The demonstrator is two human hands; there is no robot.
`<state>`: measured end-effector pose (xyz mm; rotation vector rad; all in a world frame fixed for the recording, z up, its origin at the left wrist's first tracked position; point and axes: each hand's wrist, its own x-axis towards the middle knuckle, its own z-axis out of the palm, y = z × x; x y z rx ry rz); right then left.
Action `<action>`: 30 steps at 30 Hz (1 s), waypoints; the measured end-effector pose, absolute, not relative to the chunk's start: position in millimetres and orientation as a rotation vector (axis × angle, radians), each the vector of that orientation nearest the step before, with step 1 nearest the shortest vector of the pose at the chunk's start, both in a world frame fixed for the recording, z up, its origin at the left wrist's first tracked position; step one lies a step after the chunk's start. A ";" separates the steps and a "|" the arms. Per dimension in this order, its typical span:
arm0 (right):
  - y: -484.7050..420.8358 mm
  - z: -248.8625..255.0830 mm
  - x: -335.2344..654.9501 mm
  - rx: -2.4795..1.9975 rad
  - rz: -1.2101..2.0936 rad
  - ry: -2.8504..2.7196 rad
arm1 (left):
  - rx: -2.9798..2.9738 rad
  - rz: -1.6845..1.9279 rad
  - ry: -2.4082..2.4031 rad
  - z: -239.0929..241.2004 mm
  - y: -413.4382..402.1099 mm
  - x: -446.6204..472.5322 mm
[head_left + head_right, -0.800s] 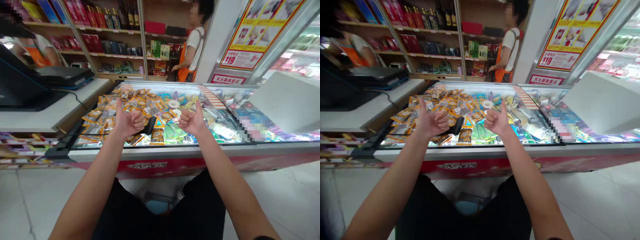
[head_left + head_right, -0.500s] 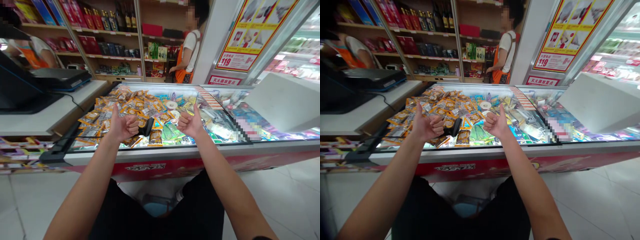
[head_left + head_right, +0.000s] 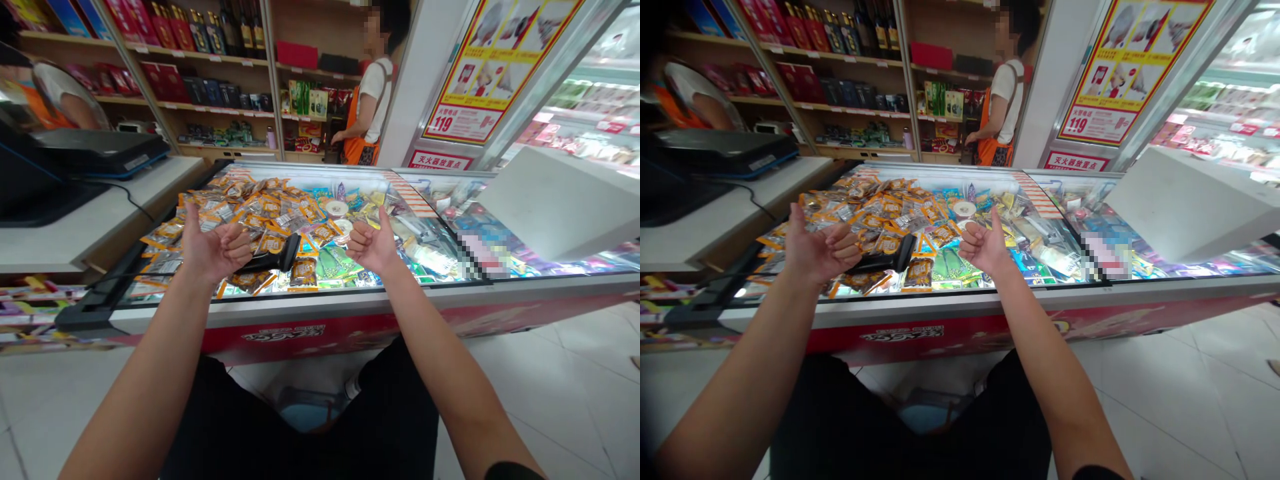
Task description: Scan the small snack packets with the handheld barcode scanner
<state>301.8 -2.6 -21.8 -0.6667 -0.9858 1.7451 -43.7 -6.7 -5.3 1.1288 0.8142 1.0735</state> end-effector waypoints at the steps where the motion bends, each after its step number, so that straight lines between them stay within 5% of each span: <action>1: 0.6 -26.2 301.1 -0.774 1.578 -1.102 | 1.175 1.153 0.842 -6.8 -6.4 -44.9; 6: 13.4 -55.9 300.7 -1.180 0.450 -1.655 | 1.713 1.490 1.155 -11.3 -12.0 -53.4; 11: 14.0 -81.8 301.1 -1.280 -0.020 -2.090 | 2.698 0.778 1.226 -20.1 -25.6 -68.6; 18: 17.3 -94.6 293.1 -1.368 -0.095 -2.232 | 2.882 0.462 1.384 -44.8 -24.9 -64.5; 30: 13.8 -91.2 286.4 -1.374 -0.109 -2.142 | 2.850 0.416 1.499 -40.1 -17.1 -40.3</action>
